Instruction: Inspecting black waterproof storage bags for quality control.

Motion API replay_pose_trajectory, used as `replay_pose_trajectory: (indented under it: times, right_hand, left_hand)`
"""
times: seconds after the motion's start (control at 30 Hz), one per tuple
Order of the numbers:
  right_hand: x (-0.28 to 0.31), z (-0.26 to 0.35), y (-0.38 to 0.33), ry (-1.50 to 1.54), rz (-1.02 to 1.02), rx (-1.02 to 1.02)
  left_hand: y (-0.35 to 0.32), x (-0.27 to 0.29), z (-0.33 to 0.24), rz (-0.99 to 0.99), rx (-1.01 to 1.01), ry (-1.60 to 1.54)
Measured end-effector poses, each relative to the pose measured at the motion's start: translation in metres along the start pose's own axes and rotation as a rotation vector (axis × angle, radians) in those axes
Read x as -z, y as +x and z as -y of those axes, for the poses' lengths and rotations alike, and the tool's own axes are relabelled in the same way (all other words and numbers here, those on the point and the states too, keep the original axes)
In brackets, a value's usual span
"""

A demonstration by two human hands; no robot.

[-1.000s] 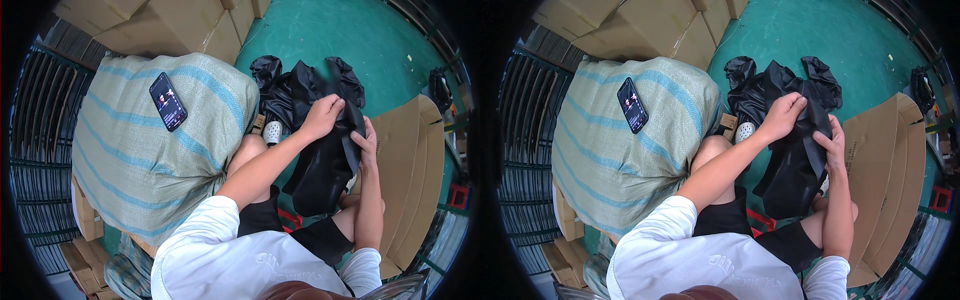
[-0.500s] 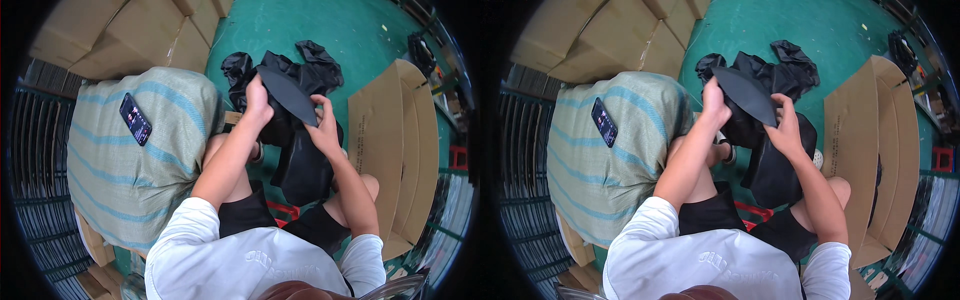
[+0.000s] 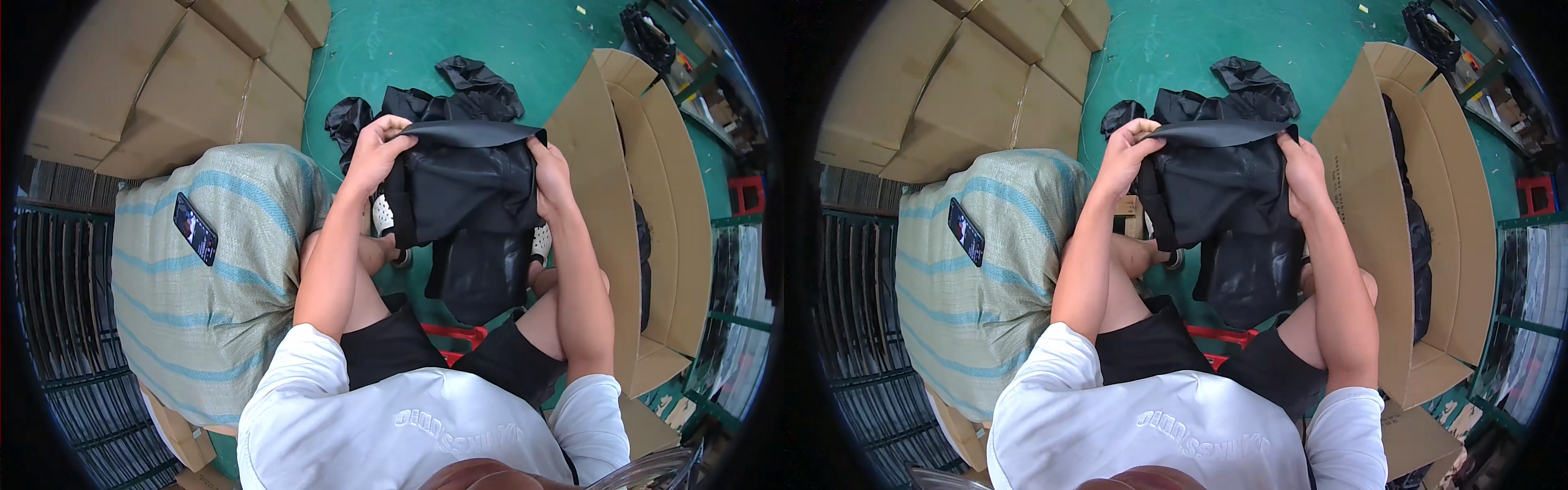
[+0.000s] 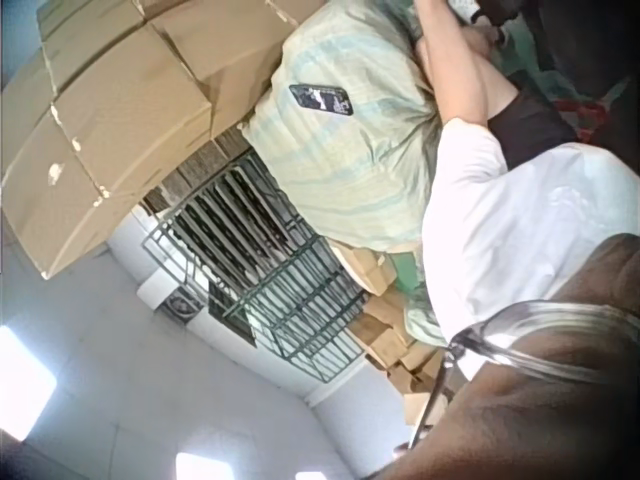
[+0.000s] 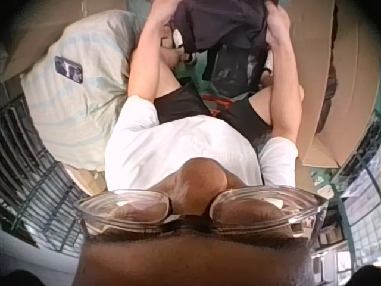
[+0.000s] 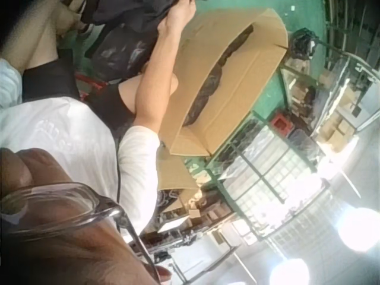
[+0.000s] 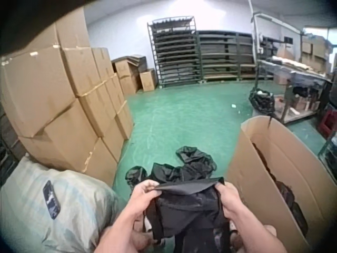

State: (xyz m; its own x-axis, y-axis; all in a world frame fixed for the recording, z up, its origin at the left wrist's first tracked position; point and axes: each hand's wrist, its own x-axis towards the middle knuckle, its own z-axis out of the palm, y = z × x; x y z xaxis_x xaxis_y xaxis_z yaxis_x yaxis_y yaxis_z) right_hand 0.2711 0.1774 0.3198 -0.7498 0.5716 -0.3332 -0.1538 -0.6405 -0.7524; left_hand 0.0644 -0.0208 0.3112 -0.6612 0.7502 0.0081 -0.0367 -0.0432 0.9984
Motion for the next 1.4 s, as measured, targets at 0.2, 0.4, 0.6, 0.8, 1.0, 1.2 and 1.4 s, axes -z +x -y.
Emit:
replay_pose_trajectory:
  times: [0.2,0.4,0.6,0.8,1.0,1.2,1.4]
  right_hand:
    - [0.006,0.004,-0.009,-0.209,0.010,0.166]
    - [0.026,0.014,-0.004,-0.310,0.056,0.221]
    - [0.018,0.020,-0.013,-0.175,0.187,0.077]
    - [0.016,0.026,-0.013,-0.013,0.234,0.060]
    - [0.020,0.025,-0.015,0.138,0.240,-0.041]
    - [0.020,0.026,-0.019,0.190,0.372,-0.078]
    - [0.018,0.025,-0.016,0.065,0.383,-0.097]
  left_hand:
    - [0.001,-0.004,0.006,-0.088,-0.152,0.112]
    - [-0.003,-0.004,-0.002,0.043,0.012,-0.269]
    - [-0.013,-0.025,-0.021,-0.027,0.308,-0.433]
    - [-0.014,-0.020,-0.020,0.113,0.255,-0.634]
    - [-0.019,-0.029,-0.018,0.142,0.426,-0.660]
    - [-0.023,-0.026,-0.013,0.402,0.399,-1.014]
    - [-0.024,-0.027,-0.012,0.483,0.221,-1.207]
